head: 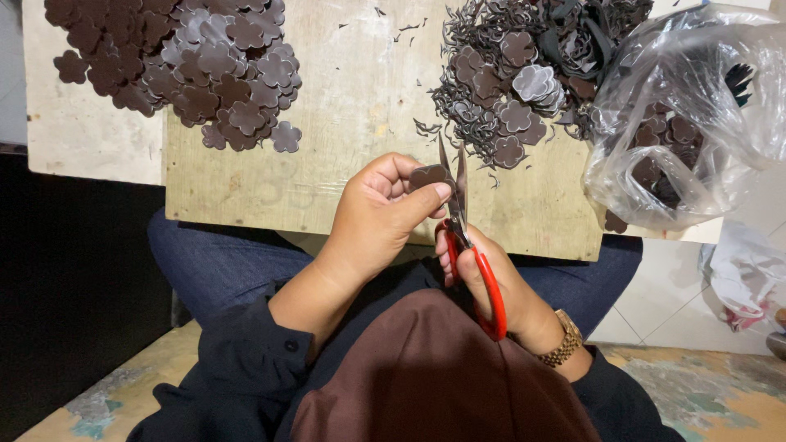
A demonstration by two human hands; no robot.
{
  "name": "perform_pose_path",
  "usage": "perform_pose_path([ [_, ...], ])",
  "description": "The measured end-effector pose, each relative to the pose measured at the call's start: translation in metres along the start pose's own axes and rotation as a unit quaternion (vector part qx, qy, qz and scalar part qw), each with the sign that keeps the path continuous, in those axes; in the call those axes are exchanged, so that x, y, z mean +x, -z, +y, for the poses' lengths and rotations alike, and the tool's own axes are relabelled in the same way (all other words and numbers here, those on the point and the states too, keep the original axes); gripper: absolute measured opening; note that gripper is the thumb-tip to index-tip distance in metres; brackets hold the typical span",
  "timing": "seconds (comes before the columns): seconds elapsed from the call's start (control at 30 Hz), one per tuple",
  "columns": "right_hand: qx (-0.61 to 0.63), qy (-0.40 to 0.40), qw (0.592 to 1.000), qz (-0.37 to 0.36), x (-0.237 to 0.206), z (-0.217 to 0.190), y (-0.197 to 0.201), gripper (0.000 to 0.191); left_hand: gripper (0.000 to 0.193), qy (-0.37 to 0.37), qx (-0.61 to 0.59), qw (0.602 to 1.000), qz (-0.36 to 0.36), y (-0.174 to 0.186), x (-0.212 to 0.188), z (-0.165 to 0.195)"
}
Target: The person uses red-handled scissors to trim the edges of small dark brown flower-shaped pieces. They pick up each piece, trim it, and place it into a growing pile on the left side of the table. Trimmed scraps accumulate on the right side.
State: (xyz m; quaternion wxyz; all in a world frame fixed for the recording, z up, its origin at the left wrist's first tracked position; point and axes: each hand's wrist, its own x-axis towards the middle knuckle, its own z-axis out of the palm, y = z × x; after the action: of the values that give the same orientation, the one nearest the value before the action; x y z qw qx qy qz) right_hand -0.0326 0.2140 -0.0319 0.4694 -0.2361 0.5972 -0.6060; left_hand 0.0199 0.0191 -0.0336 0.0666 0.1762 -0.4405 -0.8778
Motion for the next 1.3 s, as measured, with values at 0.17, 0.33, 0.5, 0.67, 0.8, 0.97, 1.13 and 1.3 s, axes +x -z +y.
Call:
perform_pose_path([
  [0.17,0.016,-0.005,1.0,0.023,0.002,0.0,-0.006,0.074,0.013,0.0,-0.013,1.0,0.008,-0.001,0.001,-0.002],
  [0.33,0.021,-0.012,1.0,0.016,0.001,0.002,-0.004,0.064,0.012,-0.005,-0.014,1.0,0.001,-0.001,0.001,-0.002],
  [0.5,0.024,-0.017,1.0,0.01,0.0,0.005,-0.001,0.063,0.012,0.008,0.008,1.0,0.006,0.001,0.001,-0.001],
  [0.67,0.028,-0.034,0.999,0.005,-0.001,0.007,0.001,0.062,0.012,0.0,0.018,1.0,0.005,0.004,0.0,-0.002],
  [0.8,0.02,-0.038,0.999,0.013,-0.001,0.007,0.001,0.062,0.013,-0.022,0.048,0.999,0.004,0.005,0.002,-0.006],
  [0.97,0.006,-0.021,1.0,0.021,0.001,0.007,0.002,0.062,0.014,0.012,0.018,1.0,0.003,0.002,0.003,-0.009],
  [1.13,-0.01,-0.026,0.999,0.019,0.002,0.009,0.004,0.063,0.015,-0.015,0.025,1.0,-0.006,0.004,0.004,-0.012],
  [1.3,-0.026,-0.018,0.999,0.009,0.004,0.012,0.005,0.06,0.02,-0.035,-0.03,0.999,0.0,0.003,0.006,-0.02],
])
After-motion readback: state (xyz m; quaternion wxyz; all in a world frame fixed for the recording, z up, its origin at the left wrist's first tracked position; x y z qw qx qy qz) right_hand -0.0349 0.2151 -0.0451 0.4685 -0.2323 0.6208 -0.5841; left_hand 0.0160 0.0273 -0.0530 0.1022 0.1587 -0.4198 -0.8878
